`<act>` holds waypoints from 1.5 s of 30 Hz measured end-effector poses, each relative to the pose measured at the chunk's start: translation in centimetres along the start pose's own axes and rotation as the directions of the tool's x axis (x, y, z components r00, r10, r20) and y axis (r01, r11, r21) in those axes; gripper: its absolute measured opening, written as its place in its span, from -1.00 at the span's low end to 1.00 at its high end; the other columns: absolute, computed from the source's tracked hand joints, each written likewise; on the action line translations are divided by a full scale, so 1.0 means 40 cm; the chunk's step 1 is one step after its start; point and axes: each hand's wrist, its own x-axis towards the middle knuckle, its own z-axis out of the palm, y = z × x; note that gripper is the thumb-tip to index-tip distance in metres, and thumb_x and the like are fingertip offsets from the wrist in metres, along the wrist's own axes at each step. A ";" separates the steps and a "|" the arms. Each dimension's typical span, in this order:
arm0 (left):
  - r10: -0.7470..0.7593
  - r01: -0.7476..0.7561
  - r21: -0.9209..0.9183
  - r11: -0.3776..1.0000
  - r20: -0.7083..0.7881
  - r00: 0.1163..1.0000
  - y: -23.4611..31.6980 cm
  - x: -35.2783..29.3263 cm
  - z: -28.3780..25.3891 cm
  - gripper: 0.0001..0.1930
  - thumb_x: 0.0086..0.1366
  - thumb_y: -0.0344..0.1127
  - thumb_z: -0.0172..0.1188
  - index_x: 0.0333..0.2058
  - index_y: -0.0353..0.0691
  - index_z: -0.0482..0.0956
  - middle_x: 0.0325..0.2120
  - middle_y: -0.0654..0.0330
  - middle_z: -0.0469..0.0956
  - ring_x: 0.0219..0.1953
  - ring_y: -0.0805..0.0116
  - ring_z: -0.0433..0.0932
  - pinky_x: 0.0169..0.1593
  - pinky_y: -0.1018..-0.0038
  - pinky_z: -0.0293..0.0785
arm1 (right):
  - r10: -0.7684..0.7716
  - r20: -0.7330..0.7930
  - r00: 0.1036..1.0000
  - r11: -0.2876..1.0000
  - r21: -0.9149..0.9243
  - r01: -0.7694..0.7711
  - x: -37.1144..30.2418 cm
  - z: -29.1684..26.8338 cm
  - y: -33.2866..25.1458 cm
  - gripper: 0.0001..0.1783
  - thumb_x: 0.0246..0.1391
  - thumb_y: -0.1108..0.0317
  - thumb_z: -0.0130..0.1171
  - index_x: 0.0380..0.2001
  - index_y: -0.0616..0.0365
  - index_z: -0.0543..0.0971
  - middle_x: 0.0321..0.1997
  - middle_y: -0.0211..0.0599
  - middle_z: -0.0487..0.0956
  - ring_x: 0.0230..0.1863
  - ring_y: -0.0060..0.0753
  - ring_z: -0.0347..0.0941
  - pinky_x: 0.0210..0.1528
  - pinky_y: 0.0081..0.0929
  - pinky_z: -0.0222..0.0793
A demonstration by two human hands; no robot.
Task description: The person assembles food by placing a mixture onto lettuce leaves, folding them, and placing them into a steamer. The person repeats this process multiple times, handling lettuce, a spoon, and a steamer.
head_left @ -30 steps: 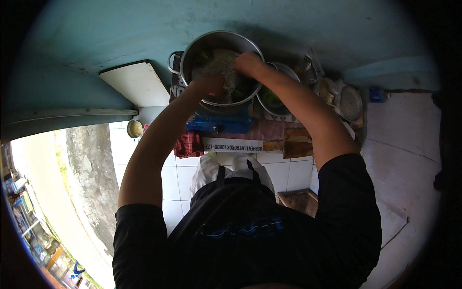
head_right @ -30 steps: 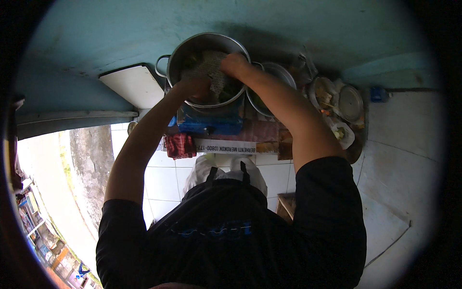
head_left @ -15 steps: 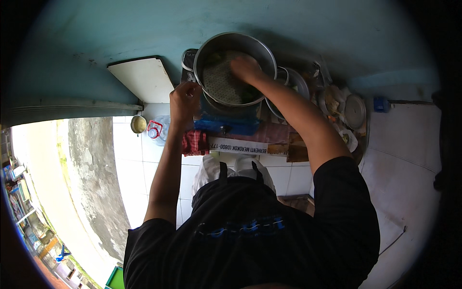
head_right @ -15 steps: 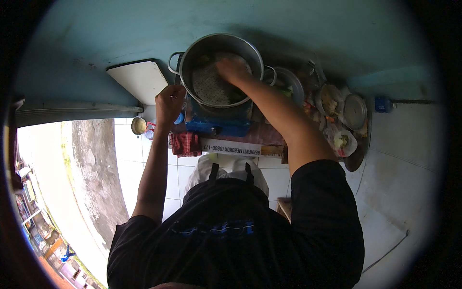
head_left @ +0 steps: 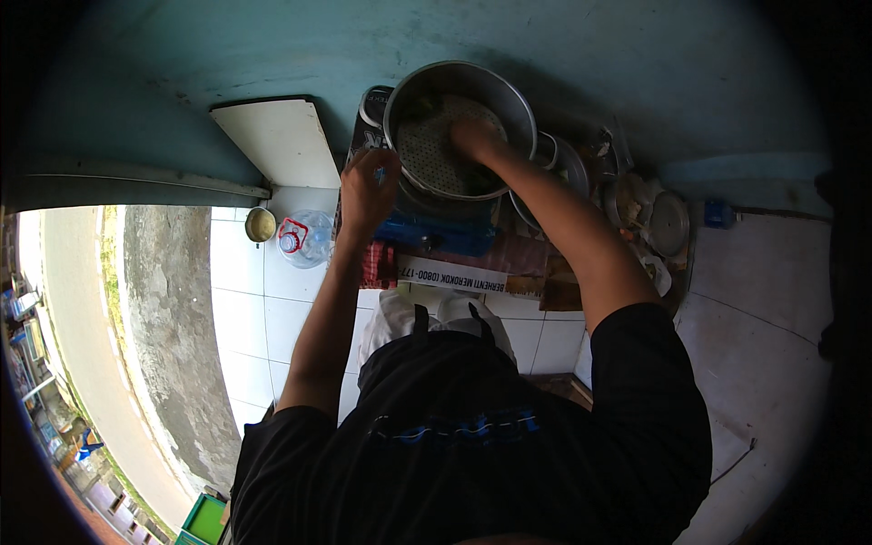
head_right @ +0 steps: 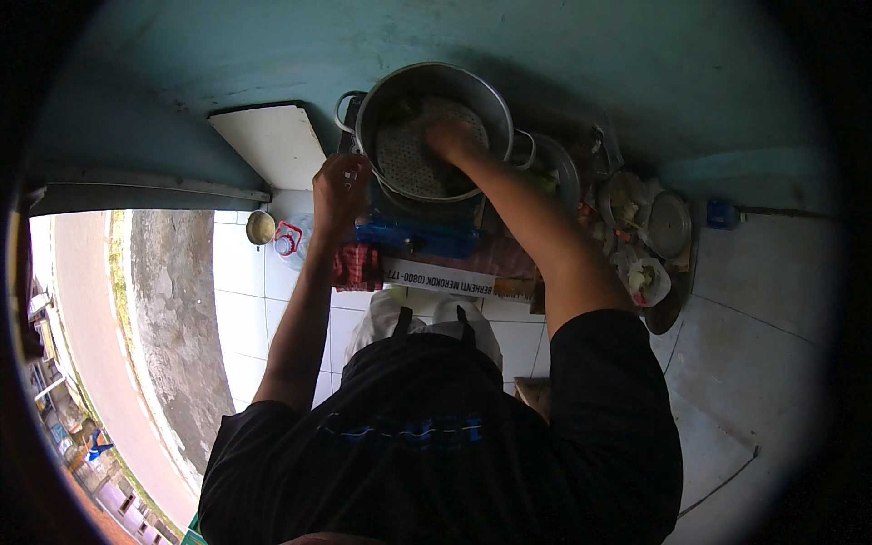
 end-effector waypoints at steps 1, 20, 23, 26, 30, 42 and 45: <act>-0.003 0.003 0.031 1.000 -0.004 1.000 0.003 0.008 -0.001 -0.82 0.26 -0.37 0.31 -0.19 -0.29 0.68 -0.23 -0.01 0.61 -0.15 0.05 0.64 -0.02 0.24 0.54 | 0.000 0.044 0.999 1.000 0.009 0.000 -0.002 -0.009 -0.002 -0.72 0.22 0.31 0.08 -0.19 0.17 0.73 -0.04 -0.01 0.71 0.04 0.01 0.66 0.06 -0.03 0.58; 0.155 -0.127 0.413 0.902 -0.035 0.987 -0.041 0.136 0.096 -0.50 0.13 -0.37 0.31 0.11 -0.07 0.61 0.23 -0.12 0.29 0.15 -0.32 0.35 0.19 -0.04 0.45 | 0.038 -0.022 0.999 0.997 0.062 -0.036 -0.008 0.042 -0.024 -0.64 0.28 0.33 0.00 0.03 0.24 0.61 -0.02 0.07 0.69 -0.02 0.06 0.68 0.00 -0.05 0.63; 0.236 -0.201 0.415 0.887 -0.034 0.971 -0.047 0.140 0.097 -0.48 0.12 -0.40 0.29 0.12 -0.10 0.60 0.24 -0.12 0.29 0.16 -0.31 0.33 0.21 -0.04 0.42 | 0.002 -0.062 0.998 0.999 0.039 0.001 -0.004 0.055 -0.024 -0.65 0.27 0.35 0.00 0.01 0.26 0.61 -0.05 0.05 0.70 -0.04 0.06 0.69 -0.02 -0.06 0.64; 0.124 -0.104 0.379 0.920 -0.030 0.992 -0.045 0.136 0.103 -0.47 0.10 -0.42 0.27 0.12 -0.16 0.59 0.24 -0.12 0.29 0.18 -0.31 0.32 0.24 -0.02 0.38 | 0.010 -0.033 0.999 0.999 0.032 -0.009 -0.001 0.063 -0.020 -0.65 0.25 0.33 0.03 -0.01 0.28 0.61 -0.05 0.05 0.70 -0.05 0.06 0.69 -0.03 -0.07 0.64; 0.146 -0.119 0.389 0.914 -0.042 0.988 -0.048 0.134 0.107 -0.46 0.09 -0.42 0.26 0.12 -0.19 0.59 0.23 -0.12 0.29 0.18 -0.31 0.32 0.25 -0.01 0.36 | 0.002 -0.076 0.997 0.995 0.101 0.006 0.002 0.085 -0.004 -0.65 0.24 0.31 0.04 -0.01 0.22 0.63 -0.05 0.03 0.70 -0.03 0.05 0.68 -0.01 -0.06 0.63; 0.167 -0.148 0.390 0.909 -0.015 0.986 -0.066 0.138 0.110 -0.43 0.07 -0.43 0.29 0.14 -0.17 0.57 0.22 -0.13 0.31 0.18 -0.28 0.33 0.26 0.00 0.34 | -0.056 0.014 0.998 0.997 0.049 0.055 0.047 0.101 0.008 -0.69 0.23 0.27 0.11 -0.07 0.14 0.70 0.04 0.00 0.69 0.08 0.02 0.65 0.09 -0.06 0.58; 0.194 -0.169 0.389 0.906 -0.025 0.981 -0.069 0.138 0.110 -0.44 0.07 -0.43 0.29 0.14 -0.17 0.56 0.21 -0.14 0.32 0.17 -0.29 0.34 0.26 0.00 0.35 | -0.039 0.126 0.991 0.999 0.003 0.039 0.047 0.060 0.006 -0.68 0.23 0.25 0.12 -0.06 0.15 0.70 0.05 0.01 0.68 0.09 0.02 0.64 0.09 -0.05 0.58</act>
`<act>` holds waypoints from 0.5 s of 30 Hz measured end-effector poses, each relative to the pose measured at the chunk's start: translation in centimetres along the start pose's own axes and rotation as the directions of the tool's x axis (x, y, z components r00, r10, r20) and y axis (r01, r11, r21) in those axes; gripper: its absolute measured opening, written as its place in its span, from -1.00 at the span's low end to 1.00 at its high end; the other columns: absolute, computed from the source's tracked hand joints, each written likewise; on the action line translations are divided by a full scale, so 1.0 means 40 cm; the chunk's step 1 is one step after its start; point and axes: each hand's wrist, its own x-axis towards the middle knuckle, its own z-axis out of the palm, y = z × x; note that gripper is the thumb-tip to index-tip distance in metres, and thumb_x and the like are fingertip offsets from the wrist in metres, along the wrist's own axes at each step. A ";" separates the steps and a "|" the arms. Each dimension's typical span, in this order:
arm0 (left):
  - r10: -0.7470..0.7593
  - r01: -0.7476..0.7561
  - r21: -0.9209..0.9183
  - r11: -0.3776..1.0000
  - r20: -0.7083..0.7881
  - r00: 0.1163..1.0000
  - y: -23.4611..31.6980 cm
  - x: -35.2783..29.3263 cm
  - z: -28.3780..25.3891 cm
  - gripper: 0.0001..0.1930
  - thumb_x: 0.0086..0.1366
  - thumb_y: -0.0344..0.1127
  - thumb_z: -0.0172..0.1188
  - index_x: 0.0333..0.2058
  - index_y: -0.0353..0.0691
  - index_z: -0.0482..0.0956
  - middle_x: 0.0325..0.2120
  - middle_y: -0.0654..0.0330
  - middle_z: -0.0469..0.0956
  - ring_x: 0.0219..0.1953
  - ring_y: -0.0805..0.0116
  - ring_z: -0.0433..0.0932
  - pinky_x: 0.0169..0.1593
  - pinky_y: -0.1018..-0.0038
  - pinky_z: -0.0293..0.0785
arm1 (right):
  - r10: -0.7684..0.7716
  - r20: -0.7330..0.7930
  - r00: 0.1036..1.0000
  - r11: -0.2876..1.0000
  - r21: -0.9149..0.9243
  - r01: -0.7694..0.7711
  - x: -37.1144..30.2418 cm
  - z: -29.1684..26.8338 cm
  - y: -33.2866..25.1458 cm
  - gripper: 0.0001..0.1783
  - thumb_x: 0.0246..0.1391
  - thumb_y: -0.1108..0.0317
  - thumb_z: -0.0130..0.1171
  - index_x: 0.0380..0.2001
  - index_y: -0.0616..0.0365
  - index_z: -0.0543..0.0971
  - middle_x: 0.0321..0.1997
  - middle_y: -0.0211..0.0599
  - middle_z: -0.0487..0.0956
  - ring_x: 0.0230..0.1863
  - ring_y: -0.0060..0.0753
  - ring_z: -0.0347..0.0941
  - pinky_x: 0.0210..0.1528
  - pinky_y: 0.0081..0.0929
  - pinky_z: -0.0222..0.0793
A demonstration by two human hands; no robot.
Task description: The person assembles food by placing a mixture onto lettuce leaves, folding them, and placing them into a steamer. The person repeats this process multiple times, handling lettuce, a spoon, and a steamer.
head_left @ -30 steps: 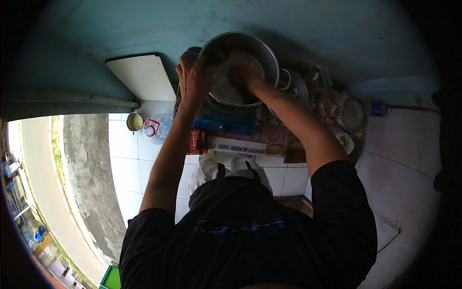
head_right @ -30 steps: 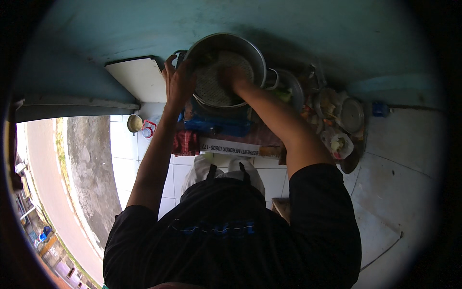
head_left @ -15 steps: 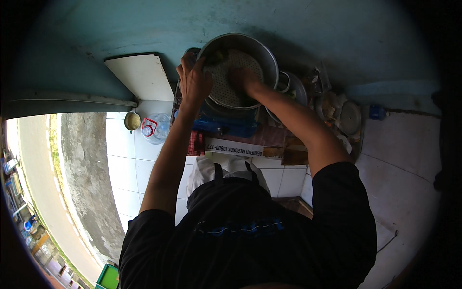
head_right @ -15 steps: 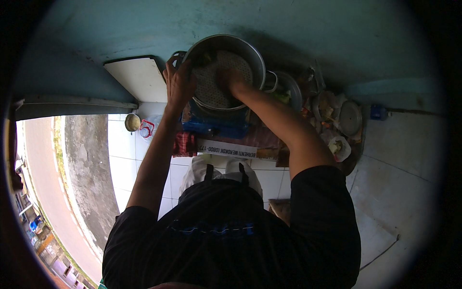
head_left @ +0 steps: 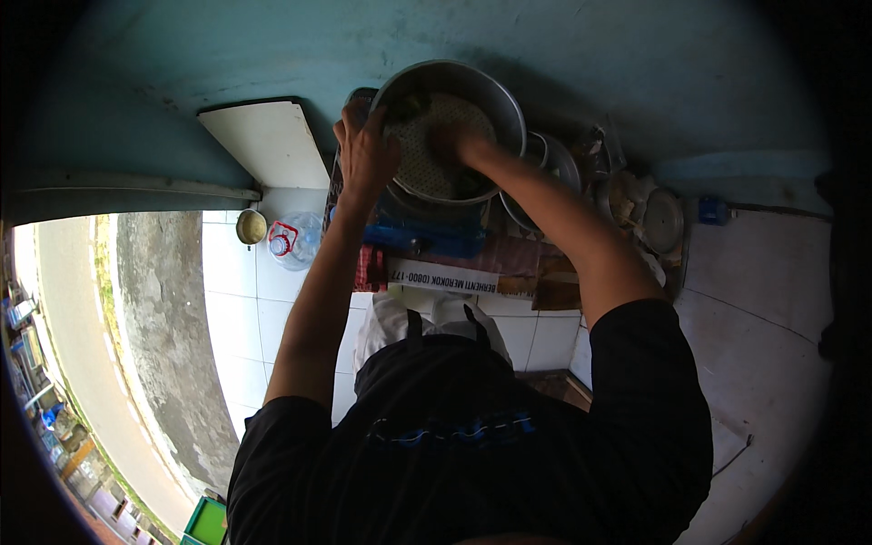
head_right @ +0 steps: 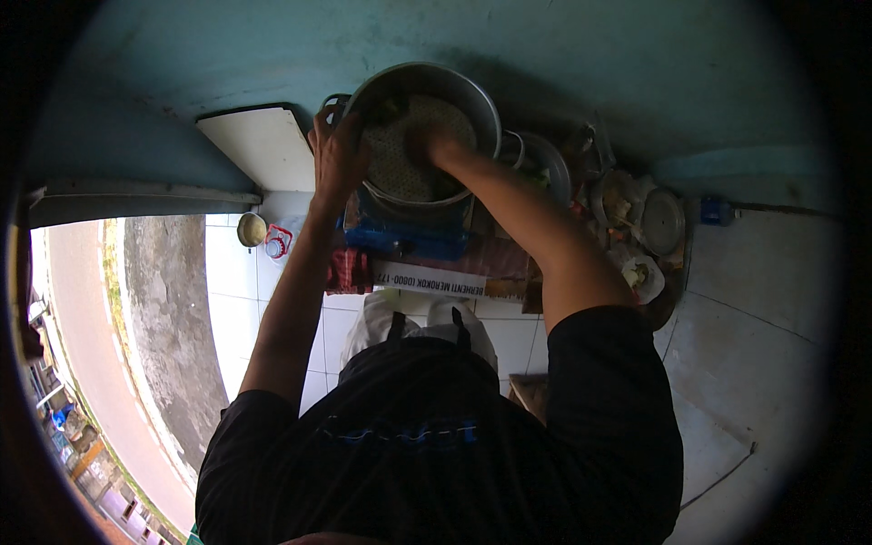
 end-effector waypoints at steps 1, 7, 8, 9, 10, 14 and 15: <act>0.010 -0.010 0.004 1.000 -0.004 1.000 0.000 0.001 0.001 -0.44 0.07 -0.43 0.29 0.14 -0.18 0.56 0.21 -0.15 0.32 0.17 -0.29 0.34 0.26 0.00 0.35 | -0.003 -0.016 1.000 1.000 -0.005 0.003 -0.010 -0.013 -0.003 -0.67 0.23 0.25 0.12 -0.06 0.15 0.70 0.06 0.01 0.68 0.09 0.02 0.65 0.09 -0.05 0.58; 0.012 -0.012 -0.007 1.000 -0.003 1.000 0.000 0.000 0.000 -0.45 0.08 -0.42 0.29 0.13 -0.22 0.56 0.18 -0.17 0.33 0.16 -0.29 0.35 0.24 -0.02 0.34 | 0.017 0.106 0.994 0.998 -0.068 -0.009 -0.040 -0.088 -0.037 -0.67 0.21 0.25 0.13 -0.05 0.16 0.69 0.05 -0.01 0.69 0.05 0.07 0.66 0.05 -0.03 0.60; 0.017 -0.017 -0.002 1.000 0.001 1.000 0.000 0.000 0.000 -0.45 0.08 -0.42 0.29 0.13 -0.22 0.56 0.18 -0.17 0.33 0.15 -0.30 0.36 0.24 -0.03 0.35 | 0.019 0.091 0.996 0.998 -0.059 -0.013 -0.047 -0.092 -0.040 -0.67 0.21 0.26 0.13 -0.05 0.16 0.69 0.04 -0.02 0.70 0.04 0.08 0.66 0.05 -0.03 0.61; 0.026 -0.026 -0.002 1.000 -0.014 1.000 0.001 0.000 0.001 -0.45 0.08 -0.42 0.29 0.13 -0.22 0.56 0.18 -0.16 0.34 0.15 -0.30 0.36 0.24 -0.03 0.35 | 0.027 0.088 0.996 0.998 -0.061 -0.022 -0.051 -0.094 -0.043 -0.67 0.21 0.25 0.13 -0.06 0.15 0.69 0.03 -0.02 0.70 0.03 0.08 0.66 0.04 -0.03 0.60; 0.034 -0.034 -0.002 0.999 -0.023 0.999 0.001 0.000 0.001 -0.45 0.08 -0.42 0.29 0.13 -0.22 0.56 0.18 -0.16 0.34 0.15 -0.30 0.36 0.24 -0.03 0.35 | 0.037 0.079 0.996 0.998 -0.054 -0.033 -0.054 -0.095 -0.045 -0.67 0.21 0.25 0.13 -0.06 0.14 0.69 0.02 -0.02 0.70 0.03 0.08 0.67 0.04 -0.03 0.60; 0.009 -0.009 0.007 1.000 -0.007 1.000 0.005 0.000 -0.001 -0.46 0.09 -0.42 0.28 0.12 -0.22 0.56 0.18 -0.15 0.34 0.15 -0.28 0.36 0.24 -0.02 0.35 | 0.019 0.037 0.999 1.000 -0.013 -0.019 -0.061 -0.094 -0.041 -0.69 0.20 0.25 0.13 -0.07 0.10 0.69 -0.01 -0.01 0.71 0.01 0.08 0.67 0.02 -0.03 0.61; 0.003 -0.003 0.004 1.000 -0.009 1.000 0.007 0.000 -0.001 -0.46 0.09 -0.42 0.28 0.12 -0.22 0.56 0.18 -0.15 0.34 0.15 -0.28 0.36 0.24 -0.02 0.35 | 0.022 0.031 0.999 1.000 -0.019 -0.022 -0.060 -0.093 -0.041 -0.69 0.20 0.25 0.13 -0.07 0.09 0.69 -0.01 -0.01 0.71 0.01 0.07 0.67 0.02 -0.03 0.61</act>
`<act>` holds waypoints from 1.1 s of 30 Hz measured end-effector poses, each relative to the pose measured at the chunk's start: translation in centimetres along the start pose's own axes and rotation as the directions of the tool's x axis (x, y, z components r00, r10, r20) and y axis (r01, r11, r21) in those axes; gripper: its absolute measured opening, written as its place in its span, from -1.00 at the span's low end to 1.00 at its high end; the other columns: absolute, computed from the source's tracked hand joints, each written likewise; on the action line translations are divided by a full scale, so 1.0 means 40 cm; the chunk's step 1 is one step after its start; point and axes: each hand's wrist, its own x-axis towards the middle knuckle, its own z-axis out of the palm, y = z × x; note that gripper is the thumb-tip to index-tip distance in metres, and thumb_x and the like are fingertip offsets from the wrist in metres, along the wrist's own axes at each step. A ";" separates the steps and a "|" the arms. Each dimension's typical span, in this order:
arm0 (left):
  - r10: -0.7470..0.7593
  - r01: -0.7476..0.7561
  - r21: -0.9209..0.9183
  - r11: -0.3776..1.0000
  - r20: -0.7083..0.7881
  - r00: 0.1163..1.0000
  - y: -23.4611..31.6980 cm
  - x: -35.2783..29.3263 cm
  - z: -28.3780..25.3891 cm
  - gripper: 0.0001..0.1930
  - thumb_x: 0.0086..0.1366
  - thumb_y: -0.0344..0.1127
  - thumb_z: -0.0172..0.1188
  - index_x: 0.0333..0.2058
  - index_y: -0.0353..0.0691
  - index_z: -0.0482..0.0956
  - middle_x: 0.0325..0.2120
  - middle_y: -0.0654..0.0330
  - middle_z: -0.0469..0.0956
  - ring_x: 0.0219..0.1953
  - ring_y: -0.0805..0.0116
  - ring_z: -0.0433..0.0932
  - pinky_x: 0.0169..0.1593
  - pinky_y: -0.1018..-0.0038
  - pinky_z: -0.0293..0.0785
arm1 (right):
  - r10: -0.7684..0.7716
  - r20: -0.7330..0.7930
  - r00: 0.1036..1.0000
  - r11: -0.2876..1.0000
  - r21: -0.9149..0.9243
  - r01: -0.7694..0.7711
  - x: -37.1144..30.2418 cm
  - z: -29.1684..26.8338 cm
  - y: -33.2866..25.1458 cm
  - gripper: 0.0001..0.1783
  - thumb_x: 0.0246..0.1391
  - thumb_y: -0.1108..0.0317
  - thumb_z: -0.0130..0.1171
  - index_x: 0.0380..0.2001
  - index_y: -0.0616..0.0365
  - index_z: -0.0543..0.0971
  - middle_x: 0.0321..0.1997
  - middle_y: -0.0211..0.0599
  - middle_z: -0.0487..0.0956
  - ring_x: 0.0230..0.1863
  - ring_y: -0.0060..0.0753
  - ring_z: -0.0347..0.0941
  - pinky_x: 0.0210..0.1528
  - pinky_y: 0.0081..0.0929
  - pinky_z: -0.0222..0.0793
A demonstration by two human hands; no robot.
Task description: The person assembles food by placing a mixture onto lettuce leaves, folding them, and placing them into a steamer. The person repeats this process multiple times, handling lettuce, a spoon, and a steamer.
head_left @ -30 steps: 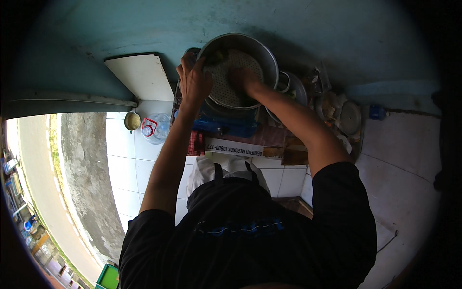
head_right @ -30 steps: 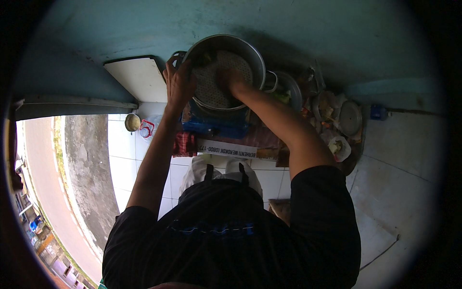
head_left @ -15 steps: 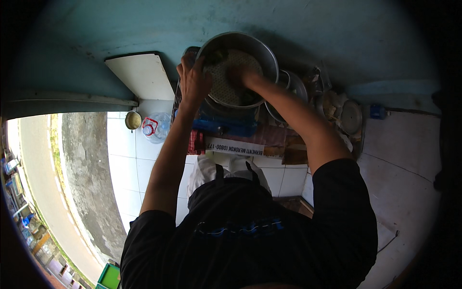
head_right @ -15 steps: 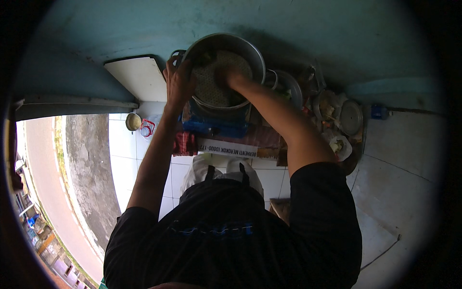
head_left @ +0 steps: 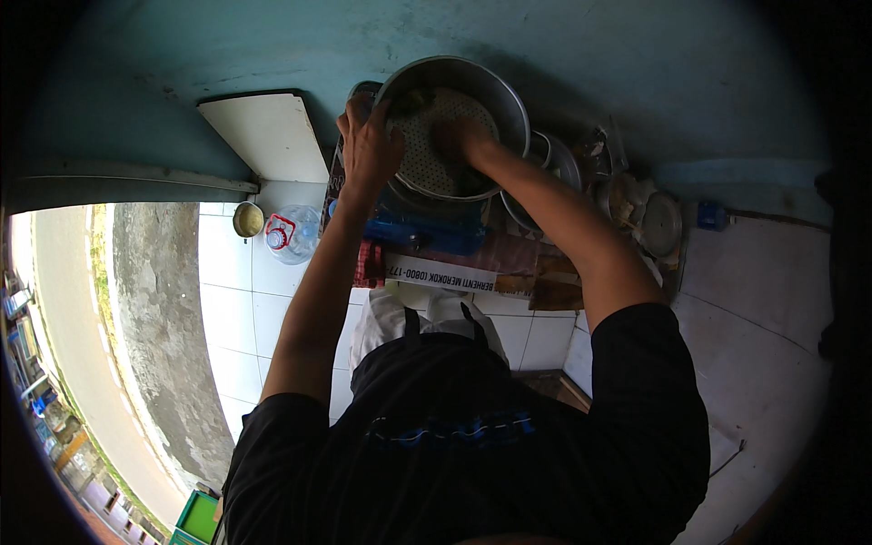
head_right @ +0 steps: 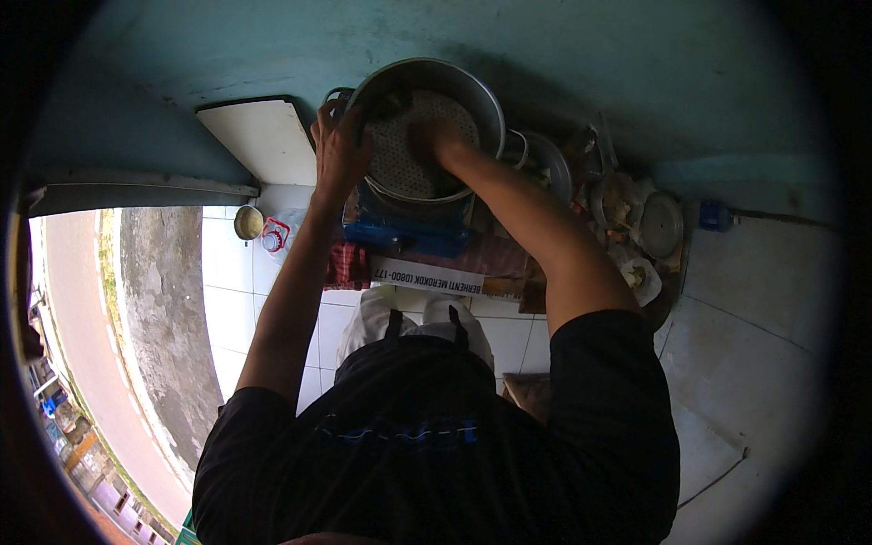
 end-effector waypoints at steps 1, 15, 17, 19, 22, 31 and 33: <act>-0.006 0.006 0.000 1.000 0.002 1.000 0.001 0.000 0.000 -0.46 0.09 -0.42 0.28 0.12 -0.22 0.56 0.18 -0.15 0.34 0.15 -0.28 0.36 0.24 -0.02 0.35 | 0.003 -0.005 1.000 1.000 -0.005 -0.003 0.000 0.001 0.001 -0.69 0.20 0.25 0.13 -0.07 0.08 0.69 -0.01 -0.01 0.71 0.01 0.07 0.68 0.01 -0.03 0.61; 0.015 -0.015 0.015 1.000 -0.003 1.000 0.001 0.002 0.000 -0.45 0.09 -0.42 0.29 0.12 -0.22 0.56 0.19 -0.14 0.34 0.15 -0.28 0.37 0.23 -0.02 0.36 | 0.053 -0.057 0.997 0.998 0.019 -0.052 0.016 0.039 0.007 -0.64 0.28 0.22 0.00 -0.05 0.06 0.71 0.01 0.00 0.71 0.03 0.06 0.67 0.06 -0.02 0.59; 0.019 -0.019 0.013 1.000 -0.005 1.000 0.004 0.002 -0.003 -0.45 0.09 -0.42 0.29 0.13 -0.22 0.55 0.19 -0.14 0.34 0.16 -0.28 0.36 0.24 -0.02 0.36 | 0.051 -0.053 0.997 0.999 0.007 -0.051 0.021 0.044 0.009 -0.64 0.28 0.22 0.01 -0.05 0.05 0.71 0.00 -0.01 0.71 0.02 0.06 0.67 0.05 -0.02 0.59; -0.006 0.006 0.008 1.000 0.001 1.000 0.007 0.000 -0.006 -0.44 0.09 -0.42 0.29 0.14 -0.22 0.55 0.19 -0.14 0.34 0.16 -0.28 0.36 0.24 -0.02 0.35 | 0.031 -0.041 0.999 1.000 0.002 -0.031 0.026 0.048 0.014 -0.66 0.26 0.23 0.06 -0.01 0.09 0.67 0.00 0.02 0.70 0.03 0.08 0.67 0.04 -0.02 0.61; -0.020 0.020 0.010 1.000 0.033 0.999 0.008 0.002 -0.006 -0.44 0.10 -0.42 0.29 0.15 -0.21 0.54 0.20 -0.13 0.33 0.16 -0.28 0.36 0.25 -0.01 0.35 | -0.017 -0.031 0.999 1.000 -0.010 0.017 0.037 0.054 0.025 -0.66 0.25 0.24 0.09 0.01 0.09 0.65 0.01 0.01 0.70 0.03 0.09 0.67 0.04 -0.02 0.61; -0.007 0.006 0.015 1.000 0.045 0.999 -0.001 0.000 -0.003 -0.42 0.11 -0.40 0.30 0.17 -0.19 0.53 0.22 -0.13 0.32 0.18 -0.29 0.34 0.25 -0.01 0.37 | -0.055 -0.066 0.996 0.998 -0.026 0.053 0.059 0.082 0.040 -0.66 0.20 0.21 0.13 -0.03 0.07 0.69 0.03 -0.02 0.70 0.04 0.05 0.67 0.04 -0.03 0.61; -0.020 0.020 0.006 1.000 0.047 0.999 0.000 -0.001 -0.004 -0.42 0.11 -0.40 0.30 0.18 -0.19 0.52 0.23 -0.13 0.31 0.18 -0.29 0.34 0.25 -0.02 0.37 | -0.065 -0.026 0.998 0.995 -0.073 0.063 0.061 0.071 0.036 -0.65 0.20 0.20 0.14 -0.04 0.07 0.70 0.04 -0.03 0.70 0.04 0.03 0.67 0.04 -0.03 0.61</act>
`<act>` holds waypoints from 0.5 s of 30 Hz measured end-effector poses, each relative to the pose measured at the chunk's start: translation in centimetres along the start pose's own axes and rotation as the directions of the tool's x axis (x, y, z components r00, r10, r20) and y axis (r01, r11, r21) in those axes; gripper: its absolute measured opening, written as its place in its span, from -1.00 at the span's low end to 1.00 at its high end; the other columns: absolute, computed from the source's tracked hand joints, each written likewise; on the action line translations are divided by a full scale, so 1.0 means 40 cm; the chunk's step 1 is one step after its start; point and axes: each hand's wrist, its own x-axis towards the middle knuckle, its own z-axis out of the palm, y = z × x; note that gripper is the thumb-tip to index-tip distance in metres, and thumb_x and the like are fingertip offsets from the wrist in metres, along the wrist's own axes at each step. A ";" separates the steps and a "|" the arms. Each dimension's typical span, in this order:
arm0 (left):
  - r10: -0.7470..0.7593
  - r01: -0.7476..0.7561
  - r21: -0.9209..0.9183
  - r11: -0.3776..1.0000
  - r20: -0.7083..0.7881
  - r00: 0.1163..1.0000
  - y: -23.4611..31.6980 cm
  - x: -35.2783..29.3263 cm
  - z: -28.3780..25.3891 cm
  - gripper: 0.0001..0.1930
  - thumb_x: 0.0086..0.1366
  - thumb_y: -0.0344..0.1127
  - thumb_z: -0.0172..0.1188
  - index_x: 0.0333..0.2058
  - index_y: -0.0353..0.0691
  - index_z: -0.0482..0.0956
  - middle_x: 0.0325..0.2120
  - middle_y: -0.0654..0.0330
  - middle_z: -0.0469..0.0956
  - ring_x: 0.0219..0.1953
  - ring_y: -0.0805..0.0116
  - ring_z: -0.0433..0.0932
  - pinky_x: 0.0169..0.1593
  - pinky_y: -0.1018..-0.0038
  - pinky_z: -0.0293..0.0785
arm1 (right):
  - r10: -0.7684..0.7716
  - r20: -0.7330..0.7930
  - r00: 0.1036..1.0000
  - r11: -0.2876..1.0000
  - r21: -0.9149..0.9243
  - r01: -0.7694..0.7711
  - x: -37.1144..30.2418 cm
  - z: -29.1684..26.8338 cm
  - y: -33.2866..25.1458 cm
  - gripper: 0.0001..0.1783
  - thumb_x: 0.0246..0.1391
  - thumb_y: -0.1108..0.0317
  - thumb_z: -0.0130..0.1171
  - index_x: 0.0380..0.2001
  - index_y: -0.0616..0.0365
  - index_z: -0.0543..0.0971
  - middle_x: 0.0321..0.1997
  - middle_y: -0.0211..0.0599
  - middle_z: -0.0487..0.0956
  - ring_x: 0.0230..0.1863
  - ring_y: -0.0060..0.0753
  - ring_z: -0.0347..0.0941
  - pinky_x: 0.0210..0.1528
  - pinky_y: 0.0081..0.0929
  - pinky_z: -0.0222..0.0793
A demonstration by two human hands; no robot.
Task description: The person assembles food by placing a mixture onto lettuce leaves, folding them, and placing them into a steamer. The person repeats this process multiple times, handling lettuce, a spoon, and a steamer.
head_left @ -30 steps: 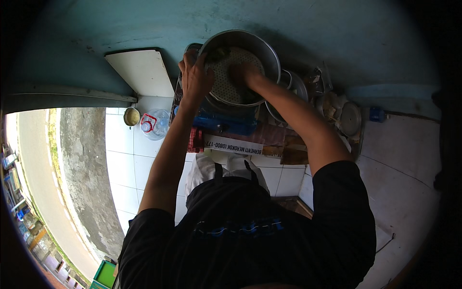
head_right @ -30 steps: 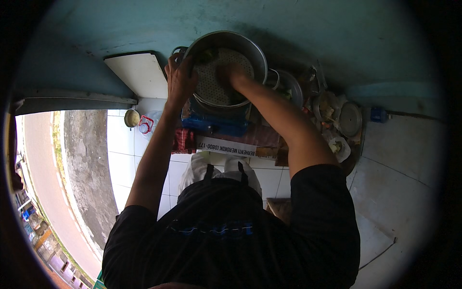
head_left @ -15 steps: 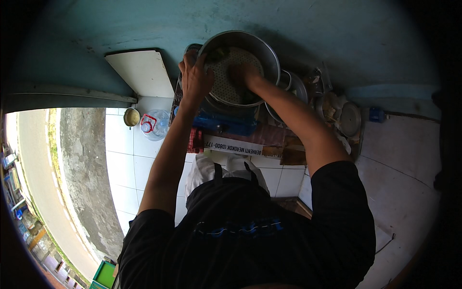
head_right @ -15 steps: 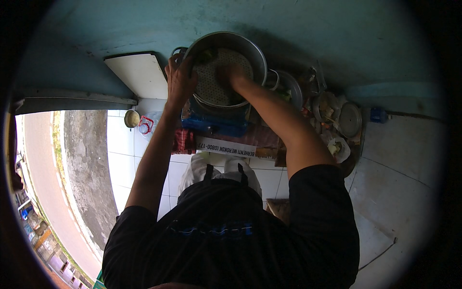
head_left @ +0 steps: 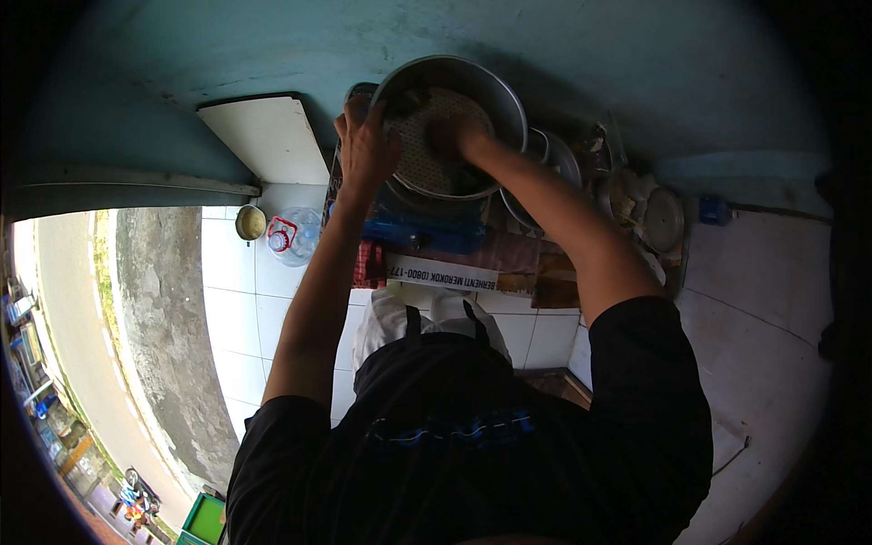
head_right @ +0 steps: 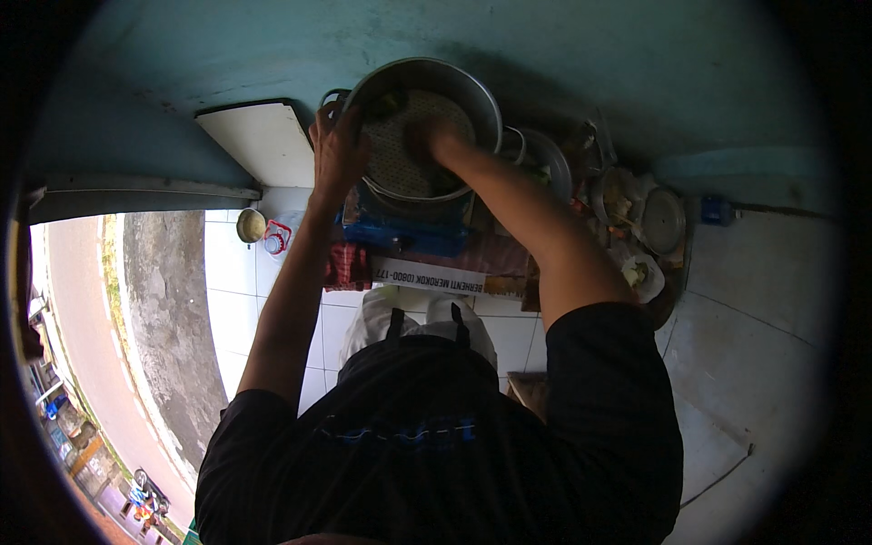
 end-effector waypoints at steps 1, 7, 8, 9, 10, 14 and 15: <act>-0.004 0.004 -0.002 1.000 0.003 1.000 0.001 0.000 -0.001 -0.42 0.11 -0.40 0.30 0.18 -0.20 0.52 0.23 -0.13 0.31 0.17 -0.30 0.34 0.25 -0.02 0.37 | 0.009 0.042 0.999 1.000 -0.020 -0.008 0.003 -0.011 -0.002 -0.65 0.19 0.19 0.14 -0.04 0.07 0.70 0.05 -0.04 0.70 0.04 0.02 0.68 0.04 -0.03 0.61; -0.019 0.019 -0.015 1.000 -0.005 1.000 0.005 -0.003 -0.002 -0.42 0.12 -0.40 0.29 0.18 -0.20 0.51 0.24 -0.14 0.31 0.18 -0.30 0.34 0.25 -0.03 0.37 | 0.035 0.106 0.994 0.999 -0.032 -0.032 -0.018 -0.063 -0.023 -0.65 0.17 0.17 0.16 -0.06 0.04 0.71 0.03 -0.05 0.71 0.04 0.03 0.67 0.02 -0.03 0.61; -0.017 0.017 -0.018 1.000 -0.016 1.000 0.006 -0.004 -0.001 -0.42 0.12 -0.40 0.29 0.18 -0.20 0.51 0.23 -0.14 0.31 0.18 -0.31 0.34 0.25 -0.04 0.37 | 0.035 0.087 0.996 0.999 -0.014 -0.034 -0.021 -0.065 -0.023 -0.65 0.16 0.17 0.16 -0.06 0.04 0.71 0.02 -0.04 0.71 0.03 0.03 0.67 0.02 -0.03 0.60; -0.015 0.015 -0.015 1.000 -0.011 1.000 0.004 -0.003 -0.001 -0.42 0.12 -0.40 0.29 0.18 -0.20 0.51 0.23 -0.14 0.31 0.18 -0.30 0.34 0.25 -0.04 0.36 | 0.041 0.083 0.996 0.999 -0.020 -0.040 -0.023 -0.064 -0.023 -0.66 0.16 0.17 0.16 -0.07 0.04 0.71 0.01 -0.04 0.71 0.03 0.04 0.67 0.02 -0.03 0.60; -0.002 0.002 -0.010 1.000 -0.012 1.000 0.002 -0.001 -0.001 -0.42 0.12 -0.40 0.29 0.18 -0.20 0.51 0.23 -0.15 0.31 0.18 -0.30 0.34 0.26 -0.04 0.36 | 0.045 0.073 0.996 0.999 -0.020 -0.044 -0.022 -0.062 -0.021 -0.66 0.17 0.17 0.16 -0.07 0.04 0.71 0.00 -0.04 0.71 0.03 0.04 0.67 0.02 -0.04 0.60; 0.018 -0.018 0.003 1.000 -0.005 1.000 -0.003 0.003 0.005 -0.42 0.12 -0.39 0.29 0.18 -0.21 0.51 0.22 -0.16 0.32 0.18 -0.30 0.34 0.26 -0.03 0.34 | 0.013 -0.025 1.000 1.000 -0.002 -0.013 -0.021 -0.043 -0.012 -0.67 0.16 0.17 0.16 -0.09 0.04 0.71 -0.02 -0.03 0.72 0.02 0.06 0.67 0.01 -0.04 0.61; 0.017 -0.017 -0.001 1.000 -0.016 1.000 -0.004 0.002 0.006 -0.42 0.13 -0.39 0.29 0.18 -0.21 0.51 0.22 -0.16 0.32 0.18 -0.30 0.33 0.26 -0.03 0.34 | 0.024 0.002 1.000 1.000 -0.010 -0.024 -0.018 -0.040 -0.010 -0.67 0.16 0.17 0.16 -0.09 0.04 0.71 -0.02 -0.03 0.72 0.02 0.06 0.67 0.02 -0.04 0.61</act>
